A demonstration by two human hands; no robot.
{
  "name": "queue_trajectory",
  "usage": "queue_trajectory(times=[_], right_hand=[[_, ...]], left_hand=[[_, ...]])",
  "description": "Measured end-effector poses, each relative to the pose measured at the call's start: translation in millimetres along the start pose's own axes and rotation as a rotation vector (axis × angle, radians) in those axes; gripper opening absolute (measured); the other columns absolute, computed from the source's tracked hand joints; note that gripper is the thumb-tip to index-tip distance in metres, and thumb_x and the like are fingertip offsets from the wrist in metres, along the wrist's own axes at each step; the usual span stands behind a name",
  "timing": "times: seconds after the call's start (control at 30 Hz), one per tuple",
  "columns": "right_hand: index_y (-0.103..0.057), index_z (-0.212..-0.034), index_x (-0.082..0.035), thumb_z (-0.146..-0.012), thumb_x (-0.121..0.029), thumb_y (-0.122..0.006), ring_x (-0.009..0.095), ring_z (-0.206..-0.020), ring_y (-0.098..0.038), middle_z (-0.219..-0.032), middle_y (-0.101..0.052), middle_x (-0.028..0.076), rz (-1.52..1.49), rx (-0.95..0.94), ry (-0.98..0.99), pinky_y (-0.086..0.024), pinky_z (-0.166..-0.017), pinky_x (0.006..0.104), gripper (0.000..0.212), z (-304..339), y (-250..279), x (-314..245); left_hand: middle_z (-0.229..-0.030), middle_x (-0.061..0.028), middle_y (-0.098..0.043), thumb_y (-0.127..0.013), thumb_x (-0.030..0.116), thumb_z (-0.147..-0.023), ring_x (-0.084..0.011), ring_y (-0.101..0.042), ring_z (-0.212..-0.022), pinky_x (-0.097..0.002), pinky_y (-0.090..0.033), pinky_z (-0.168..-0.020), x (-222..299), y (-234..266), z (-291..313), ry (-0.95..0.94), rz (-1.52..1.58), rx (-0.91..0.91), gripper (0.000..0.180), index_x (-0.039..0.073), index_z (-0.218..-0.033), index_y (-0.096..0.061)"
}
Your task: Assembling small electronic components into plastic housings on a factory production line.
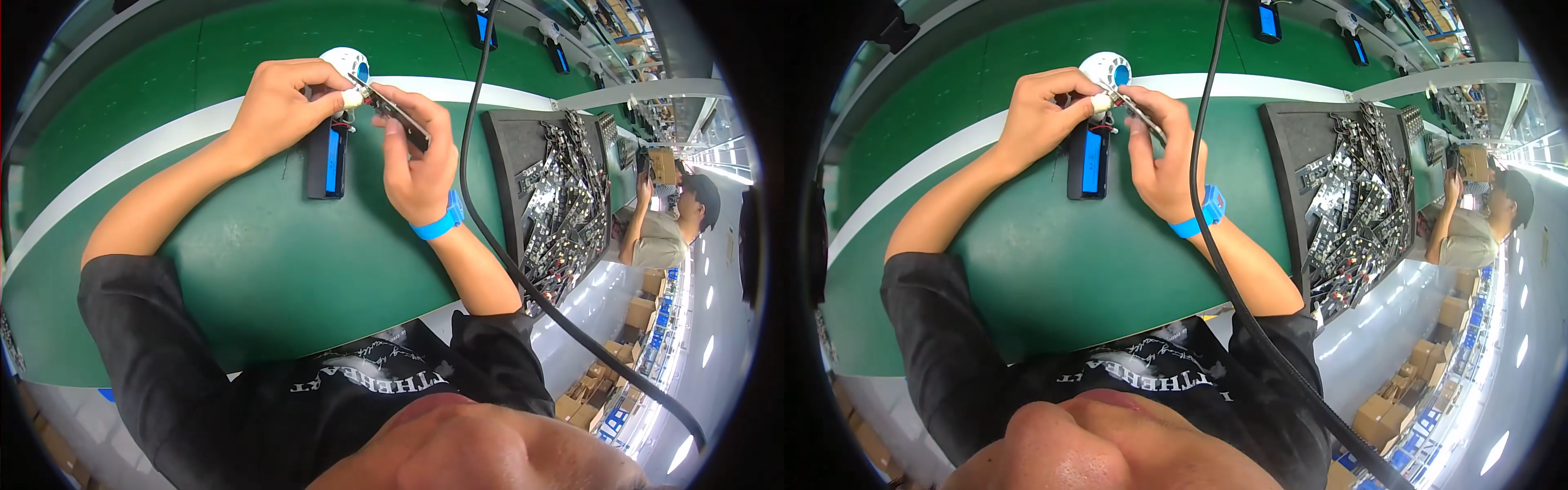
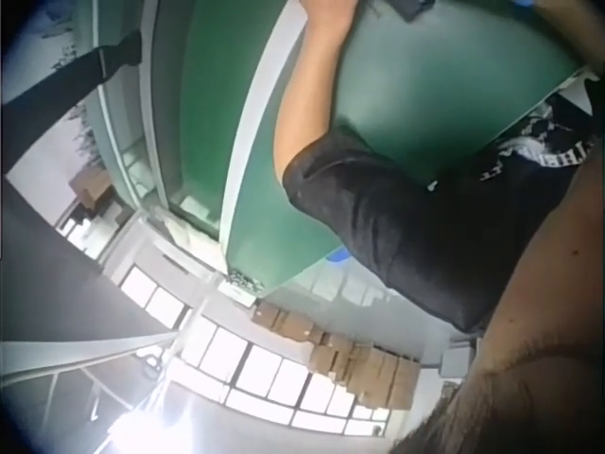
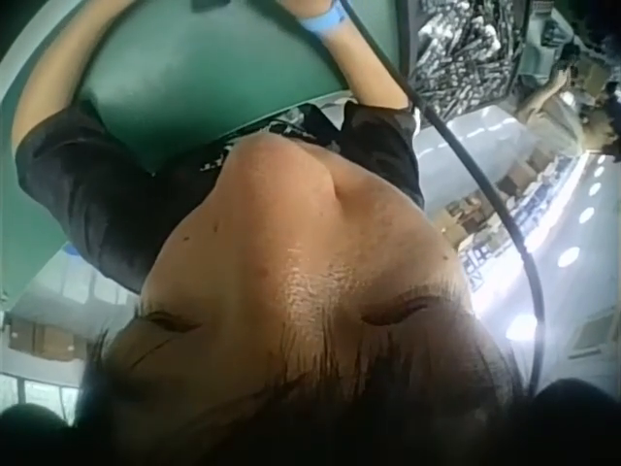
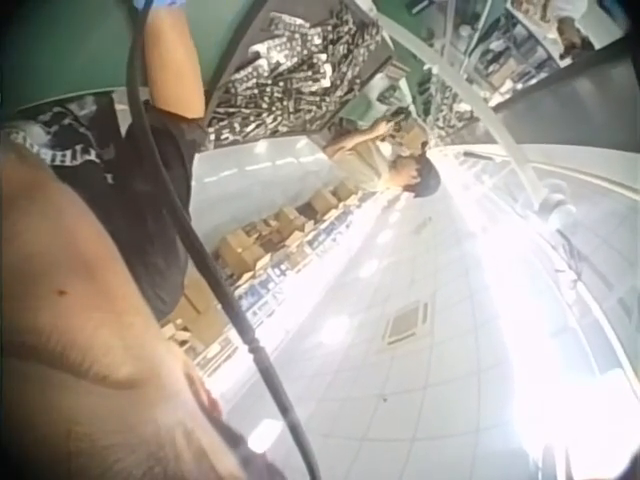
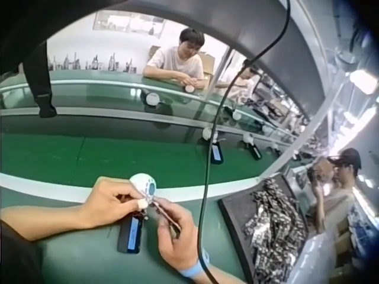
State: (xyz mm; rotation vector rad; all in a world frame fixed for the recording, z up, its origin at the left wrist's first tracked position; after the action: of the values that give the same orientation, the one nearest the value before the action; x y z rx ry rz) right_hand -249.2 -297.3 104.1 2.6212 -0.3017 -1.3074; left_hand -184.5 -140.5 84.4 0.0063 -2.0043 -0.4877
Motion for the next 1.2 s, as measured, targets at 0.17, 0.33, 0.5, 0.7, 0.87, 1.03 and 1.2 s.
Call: queue_trajectory(times=[0.17,0.33,0.5,0.7,0.87,1.03,1.2], right_hand=[[-0.062,-0.124,0.004,-0.093,0.012,-0.056,0.028,-0.113,-0.068,-0.131,-0.064,0.020,0.251,-0.121,0.173,-0.058,-0.091,0.0348,0.032,1.5,-4.1,-10.7],[-0.065,-0.125,0.003,-0.084,0.016,-0.059,0.032,-0.116,-0.067,-0.130,-0.065,0.019,0.256,-0.148,0.189,-0.054,-0.098,0.0375,0.044,5.3,-9.1,-16.9],[-0.066,-0.122,0.002,-0.077,0.017,-0.060,0.031,-0.115,-0.067,-0.127,-0.066,0.018,0.238,-0.189,0.143,-0.053,-0.099,0.0373,0.048,2.9,-15.1,-14.4],[-0.067,-0.120,0.002,-0.078,0.012,-0.062,0.031,-0.110,-0.069,-0.118,-0.071,0.017,0.130,-0.194,0.059,-0.054,-0.096,0.0359,0.044,-5.7,5.5,1.9],[-0.067,-0.122,0.000,-0.085,-0.005,-0.064,0.032,-0.103,-0.071,-0.111,-0.073,0.017,-0.177,-0.514,-0.194,-0.056,-0.089,0.0374,0.038,-6.3,-2.3,26.6],[-0.061,-0.134,-0.004,-0.090,-0.016,-0.062,0.032,-0.099,-0.071,-0.110,-0.072,0.017,0.130,-0.643,-0.170,-0.057,-0.085,0.0405,0.046,-11.2,31.0,13.3],[-0.059,-0.136,-0.010,-0.083,-0.009,-0.065,0.032,-0.115,-0.064,-0.124,-0.065,0.014,1.089,-0.595,0.015,-0.057,-0.089,0.0430,0.053,0.2,153.6,46.1]], left_hand=[[-0.083,-0.0081,-0.074,-0.075,0.004,-0.085,-0.0127,-0.069,-0.072,-0.0261,-0.053,-0.065,-1.0,0.5,1.6,-0.013,0.029,-0.006,0.009,-0.002,-0.093,-0.075],[-0.085,-0.0099,-0.074,-0.075,0.005,-0.085,-0.0150,-0.070,-0.070,-0.0278,-0.054,-0.063,0.3,-3.1,5.4,-0.021,0.031,-0.022,0.010,-0.001,-0.093,-0.075],[-0.082,-0.0109,-0.074,-0.076,0.006,-0.083,-0.0171,-0.071,-0.068,-0.0289,-0.056,-0.065,-7.5,3.9,9.0,-0.028,-0.028,0.026,0.013,0.000,-0.093,-0.075],[-0.098,-0.0107,-0.074,-0.078,0.013,-0.076,-0.0218,-0.072,-0.088,-0.0327,-0.057,-0.070,-1.0,4.9,-0.7,0.059,-0.165,0.016,0.021,0.003,-0.095,-0.074],[-0.122,-0.0087,-0.065,-0.076,0.027,-0.073,-0.0295,-0.063,-0.116,-0.0401,-0.057,-0.077,64.3,-24.0,-1.4,-0.676,-0.529,-0.195,0.028,0.008,-0.094,-0.073],[-0.121,-0.0071,-0.064,-0.068,0.035,-0.079,-0.0326,-0.063,-0.113,-0.0451,-0.055,-0.079,36.5,-34.7,-7.7,-0.535,-0.733,-0.525,0.027,0.012,-0.092,-0.073],[-0.110,-0.0105,-0.069,-0.055,0.033,-0.091,-0.0347,-0.068,-0.091,-0.0417,-0.055,-0.077,-51.1,43.3,-51.8,-0.196,-0.791,-0.530,0.029,0.012,-0.088,-0.075]])
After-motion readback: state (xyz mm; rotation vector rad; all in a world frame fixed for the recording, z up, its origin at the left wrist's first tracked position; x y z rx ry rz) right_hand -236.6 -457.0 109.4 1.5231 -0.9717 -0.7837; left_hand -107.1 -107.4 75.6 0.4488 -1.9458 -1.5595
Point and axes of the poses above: each hand's wrist, its own z-axis away from the middle knuckle, its own y-axis out of the back of the hand, x = y × z, the point moved 9 cm from there along -z, towards the middle knuckle
